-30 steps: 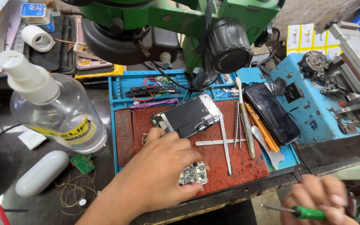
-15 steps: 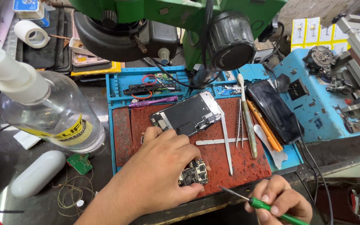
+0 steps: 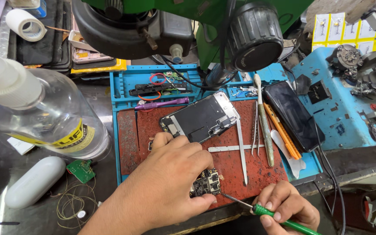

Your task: The person uses a soldering iron and tweezers to manipulate internal components and circuitry of a disassembled mobile phone on a workbench.

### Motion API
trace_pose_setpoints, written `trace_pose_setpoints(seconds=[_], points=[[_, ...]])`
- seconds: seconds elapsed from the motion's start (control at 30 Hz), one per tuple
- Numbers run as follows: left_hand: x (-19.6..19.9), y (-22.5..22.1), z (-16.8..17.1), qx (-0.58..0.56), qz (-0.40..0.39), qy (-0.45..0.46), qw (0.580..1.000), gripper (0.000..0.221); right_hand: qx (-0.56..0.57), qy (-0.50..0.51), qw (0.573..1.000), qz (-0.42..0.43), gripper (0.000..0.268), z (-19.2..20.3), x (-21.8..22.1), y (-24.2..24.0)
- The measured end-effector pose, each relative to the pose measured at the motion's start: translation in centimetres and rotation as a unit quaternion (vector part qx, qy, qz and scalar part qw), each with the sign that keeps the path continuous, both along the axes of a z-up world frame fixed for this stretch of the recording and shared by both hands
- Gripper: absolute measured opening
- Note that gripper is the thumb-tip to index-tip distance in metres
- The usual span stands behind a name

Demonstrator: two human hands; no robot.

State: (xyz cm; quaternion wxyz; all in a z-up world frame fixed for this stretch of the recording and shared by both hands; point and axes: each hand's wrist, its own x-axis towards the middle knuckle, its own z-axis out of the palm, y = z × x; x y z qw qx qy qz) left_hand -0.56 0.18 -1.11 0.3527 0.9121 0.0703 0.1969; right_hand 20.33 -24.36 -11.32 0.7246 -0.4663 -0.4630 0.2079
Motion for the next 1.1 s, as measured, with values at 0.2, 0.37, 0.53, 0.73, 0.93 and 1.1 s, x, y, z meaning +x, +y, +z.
trace_pose_setpoints(seconds=[0.2,0.37,0.53,0.73,0.93,1.1], points=[[0.01,0.01,0.02,-0.002,0.001,0.007,1.000,0.038,-0.007,-0.003,1.000,-0.015,0.024,0.04,-0.11,-0.03],[-0.04,-0.02,0.06,-0.003,0.002,0.002,1.000,0.037,-0.015,-0.016,1.000,-0.020,0.024,-0.04,-0.17,-0.16],[-0.08,-0.01,0.07,-0.004,0.001,-0.008,1.000,0.038,-0.015,-0.023,1.000,-0.014,0.024,-0.05,0.02,-0.14],[-0.11,0.03,0.15,0.000,0.000,-0.014,1.000,0.041,-0.013,-0.025,1.000,-0.014,0.024,-0.19,0.01,-0.17],[-0.11,0.00,0.22,-0.019,-0.005,0.009,1.000,0.039,-0.021,-0.027,0.999,-0.027,0.024,-0.06,-0.11,-0.22],[-0.14,0.00,0.12,-0.007,-0.001,-0.008,1.000,0.039,-0.011,-0.026,0.999,-0.017,0.025,-0.09,-0.13,-0.08]])
